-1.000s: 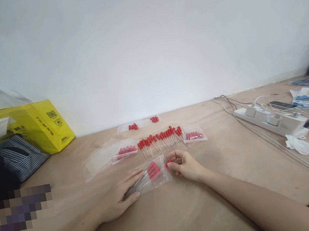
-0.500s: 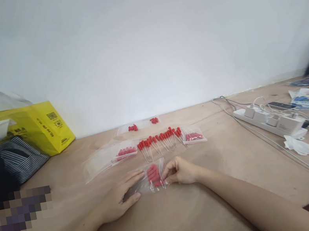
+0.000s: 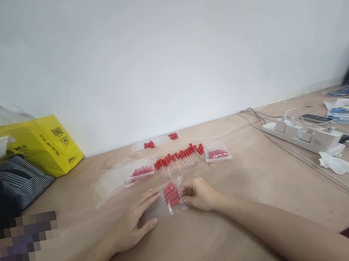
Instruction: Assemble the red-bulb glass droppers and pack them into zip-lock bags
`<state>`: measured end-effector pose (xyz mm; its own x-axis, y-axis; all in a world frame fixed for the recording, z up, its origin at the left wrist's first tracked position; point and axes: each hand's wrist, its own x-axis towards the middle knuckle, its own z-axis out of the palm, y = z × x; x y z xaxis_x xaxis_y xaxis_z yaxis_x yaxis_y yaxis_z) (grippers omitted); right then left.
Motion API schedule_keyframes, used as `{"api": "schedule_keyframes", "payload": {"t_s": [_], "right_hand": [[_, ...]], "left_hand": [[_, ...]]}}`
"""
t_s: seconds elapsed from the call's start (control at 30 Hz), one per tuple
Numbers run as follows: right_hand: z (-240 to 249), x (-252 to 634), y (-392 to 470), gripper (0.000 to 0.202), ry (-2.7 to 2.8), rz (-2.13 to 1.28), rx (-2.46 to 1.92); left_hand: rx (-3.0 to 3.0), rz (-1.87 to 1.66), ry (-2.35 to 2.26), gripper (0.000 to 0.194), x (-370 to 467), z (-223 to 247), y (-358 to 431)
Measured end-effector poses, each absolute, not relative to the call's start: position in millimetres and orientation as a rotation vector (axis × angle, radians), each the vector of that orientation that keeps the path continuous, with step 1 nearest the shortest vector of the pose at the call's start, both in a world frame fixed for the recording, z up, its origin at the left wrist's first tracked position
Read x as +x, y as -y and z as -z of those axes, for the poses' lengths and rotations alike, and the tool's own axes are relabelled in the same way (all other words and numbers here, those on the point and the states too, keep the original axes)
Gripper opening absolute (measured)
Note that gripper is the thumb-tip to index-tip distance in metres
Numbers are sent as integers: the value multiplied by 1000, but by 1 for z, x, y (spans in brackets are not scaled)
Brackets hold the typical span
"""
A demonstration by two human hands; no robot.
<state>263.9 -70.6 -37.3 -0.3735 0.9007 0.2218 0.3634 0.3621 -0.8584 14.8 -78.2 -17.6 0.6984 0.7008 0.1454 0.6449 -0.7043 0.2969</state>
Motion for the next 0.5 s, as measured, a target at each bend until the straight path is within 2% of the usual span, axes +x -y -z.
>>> {"api": "schedule_keyframes", "payload": {"t_s": [0.17, 0.33, 0.5], "right_hand": [[37, 270, 68, 3, 1965, -1089, -1061], [39, 279, 66, 14, 1976, -1267, -860], [39, 289, 61, 12, 1965, -771, -1080]], "left_hand": [[2684, -382, -1073, 52, 15, 19, 77], [2672, -343, -1038, 49, 16, 14, 77], [2657, -259, -1037, 45, 14, 10, 76]]}}
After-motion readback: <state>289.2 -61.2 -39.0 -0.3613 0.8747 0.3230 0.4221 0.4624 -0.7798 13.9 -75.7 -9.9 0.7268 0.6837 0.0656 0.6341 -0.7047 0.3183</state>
